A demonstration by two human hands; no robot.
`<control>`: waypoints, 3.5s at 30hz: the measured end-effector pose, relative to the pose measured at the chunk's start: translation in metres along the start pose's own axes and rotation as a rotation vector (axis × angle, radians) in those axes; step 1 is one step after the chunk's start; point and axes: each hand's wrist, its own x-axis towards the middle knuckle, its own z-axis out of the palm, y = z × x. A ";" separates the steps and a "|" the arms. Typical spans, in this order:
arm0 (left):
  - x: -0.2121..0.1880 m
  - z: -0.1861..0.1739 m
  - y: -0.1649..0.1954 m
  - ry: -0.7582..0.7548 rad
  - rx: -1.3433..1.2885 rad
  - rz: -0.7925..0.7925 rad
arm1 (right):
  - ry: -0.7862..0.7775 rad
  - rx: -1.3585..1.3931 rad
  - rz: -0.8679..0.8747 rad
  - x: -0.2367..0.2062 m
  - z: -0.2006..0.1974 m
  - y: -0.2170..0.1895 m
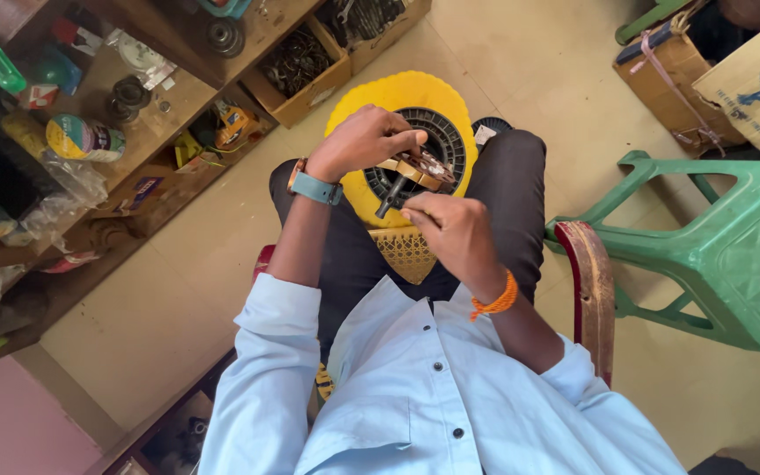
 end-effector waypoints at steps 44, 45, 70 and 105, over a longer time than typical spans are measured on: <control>-0.075 0.118 0.034 1.022 -0.197 -0.132 | 0.213 0.075 0.384 0.028 -0.035 0.127; -0.081 0.115 0.039 1.004 -0.096 -0.018 | 0.214 0.078 0.360 0.027 -0.039 0.128; -0.035 -0.008 0.025 0.209 0.286 0.398 | -0.003 -0.052 -0.034 -0.010 -0.003 -0.014; -0.102 0.102 -0.013 0.639 -0.509 0.172 | -0.154 -0.064 0.017 0.027 -0.004 -0.001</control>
